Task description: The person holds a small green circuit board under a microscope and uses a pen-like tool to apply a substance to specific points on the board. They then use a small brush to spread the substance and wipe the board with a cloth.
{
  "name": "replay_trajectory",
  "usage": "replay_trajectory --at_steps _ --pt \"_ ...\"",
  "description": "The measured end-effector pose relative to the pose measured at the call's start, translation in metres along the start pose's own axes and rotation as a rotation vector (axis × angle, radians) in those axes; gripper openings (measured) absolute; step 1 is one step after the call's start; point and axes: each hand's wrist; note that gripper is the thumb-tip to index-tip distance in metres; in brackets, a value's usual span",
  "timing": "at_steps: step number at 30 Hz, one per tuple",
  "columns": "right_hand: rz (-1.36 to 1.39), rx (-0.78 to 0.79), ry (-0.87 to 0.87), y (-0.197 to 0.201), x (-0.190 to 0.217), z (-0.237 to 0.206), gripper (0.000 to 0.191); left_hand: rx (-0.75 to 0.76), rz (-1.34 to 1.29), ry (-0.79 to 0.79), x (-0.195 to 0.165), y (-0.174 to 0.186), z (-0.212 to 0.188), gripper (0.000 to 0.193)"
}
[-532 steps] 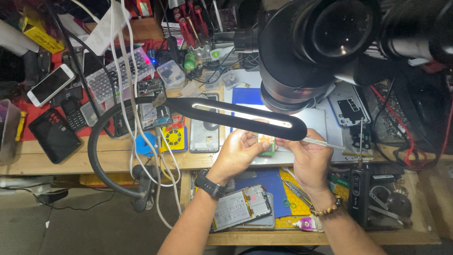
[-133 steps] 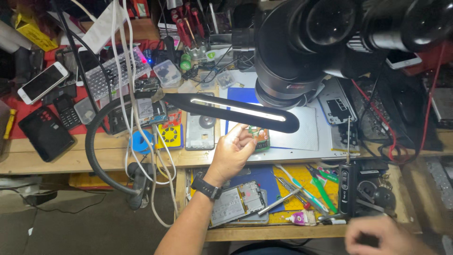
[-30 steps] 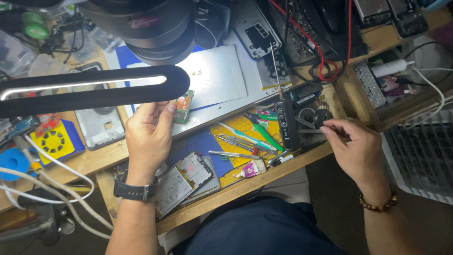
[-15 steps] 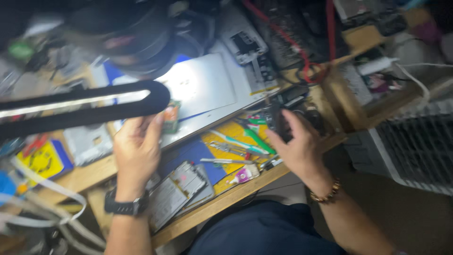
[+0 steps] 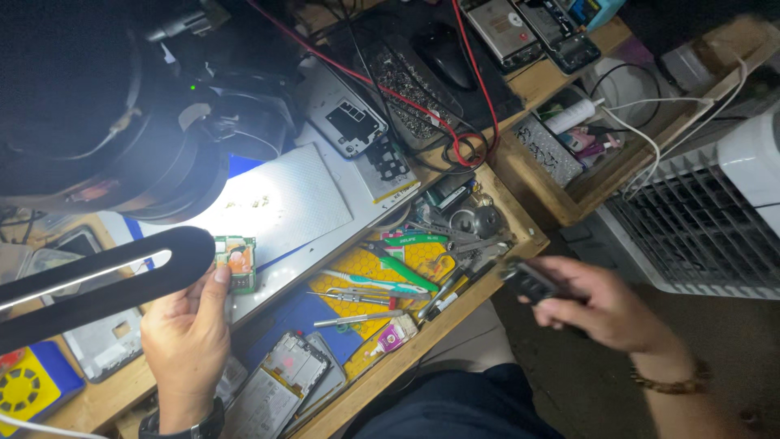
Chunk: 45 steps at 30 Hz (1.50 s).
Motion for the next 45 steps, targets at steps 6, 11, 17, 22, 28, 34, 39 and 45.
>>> replay_trajectory --at_steps 6,11,17,22,28,34,39,45 --pt "-0.041 -0.499 -0.343 0.084 0.008 -0.006 0.047 0.025 -0.057 -0.047 -0.005 -0.007 0.002 0.037" --pt "-0.373 -0.677 -0.276 0.13 0.016 0.049 0.04 0.029 -0.023 -0.026 -0.009 -0.009 -0.003 0.04" --pt "-0.614 -0.741 -0.378 0.149 0.012 0.148 0.039 0.031 -0.023 -0.048 0.0 -0.002 -0.001 0.028" --pt "-1.063 -0.744 -0.319 0.147 -0.011 0.189 0.043 0.019 0.011 -0.055 0.003 0.007 -0.001 0.022" --pt "-1.703 -0.62 -0.09 0.125 -0.005 0.159 0.038 0.023 -0.009 -0.023 0.006 0.014 -0.002 0.02" --pt "-1.122 -0.17 0.4 0.007 0.042 0.087 0.01 0.052 -0.036 -0.062 0.014 0.023 -0.001 0.018" --pt "-1.014 0.191 0.626 -0.09 0.06 0.085 0.024 0.09 -0.106 -0.137 0.016 0.032 -0.002 0.022" --pt "-1.236 0.411 0.486 -0.115 0.076 0.098 0.035 0.021 -0.05 -0.1 -0.001 0.05 -0.009 0.029"
Point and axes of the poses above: each hand's wrist, its own z-axis towards the middle knuckle, its own y-axis out of the back of the hand, x = y × z, and after that the axes turned 1 degree about -y, right-handed
